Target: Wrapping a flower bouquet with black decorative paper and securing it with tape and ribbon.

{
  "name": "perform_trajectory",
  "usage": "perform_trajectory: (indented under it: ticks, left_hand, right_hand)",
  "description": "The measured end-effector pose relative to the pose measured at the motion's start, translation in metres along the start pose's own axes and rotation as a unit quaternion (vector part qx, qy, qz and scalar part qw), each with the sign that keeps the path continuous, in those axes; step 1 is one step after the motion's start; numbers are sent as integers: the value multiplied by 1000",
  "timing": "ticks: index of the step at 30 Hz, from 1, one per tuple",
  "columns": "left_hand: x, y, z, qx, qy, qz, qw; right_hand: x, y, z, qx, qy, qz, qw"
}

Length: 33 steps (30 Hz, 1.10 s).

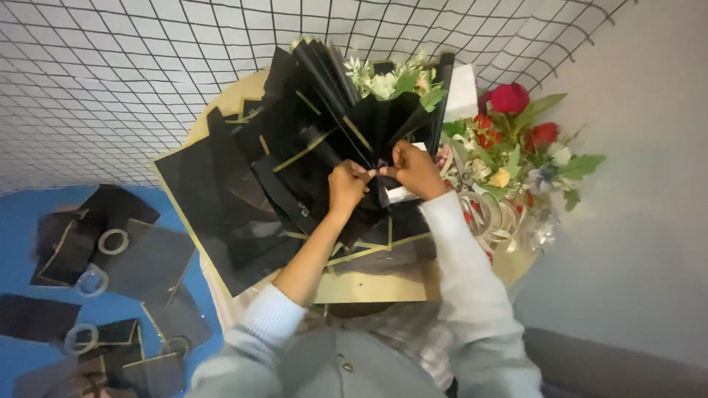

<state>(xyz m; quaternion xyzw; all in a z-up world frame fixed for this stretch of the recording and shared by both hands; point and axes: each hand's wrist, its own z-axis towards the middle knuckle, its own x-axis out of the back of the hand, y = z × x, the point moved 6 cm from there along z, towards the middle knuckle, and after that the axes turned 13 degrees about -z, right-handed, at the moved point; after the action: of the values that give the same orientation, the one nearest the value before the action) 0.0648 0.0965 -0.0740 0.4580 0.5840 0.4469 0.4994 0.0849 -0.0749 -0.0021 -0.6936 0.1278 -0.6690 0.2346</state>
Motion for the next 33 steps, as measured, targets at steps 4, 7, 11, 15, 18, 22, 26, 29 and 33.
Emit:
perform_trajectory:
  ticks: [4,7,11,15,18,22,26,29,33]
  left_hand:
    - [1,-2,1,6,-24,-10,1000]
    - [-8,46,-17,-78,-38,57,995]
    - [-55,101,-22,-432,-135,255,855]
    - [-77,85,24,-574,-178,479,640]
    - [-57,96,46,-522,-187,525,645]
    - [-50,118,28,-556,-165,477,660]
    - [-16,146,-3,-505,-24,233,831]
    - [9,59,7,-253,52,33,965]
    - [-14,-1,2,141,-83,-15,986]
  right_hand:
    - [-9,16,2,-5,-4,55,998]
    - [-8,15,-3,5,19,75,997]
    - [-5,5,-14,-9,60,62,996]
    - [-17,15,-30,52,157,100,981]
    - [-22,18,-30,54,192,137,970]
    - [0,10,-45,28,187,247,950]
    - [36,58,-50,-44,362,200,910]
    - [16,103,-40,-127,306,168,928]
    - [-4,103,-37,-201,87,189,957]
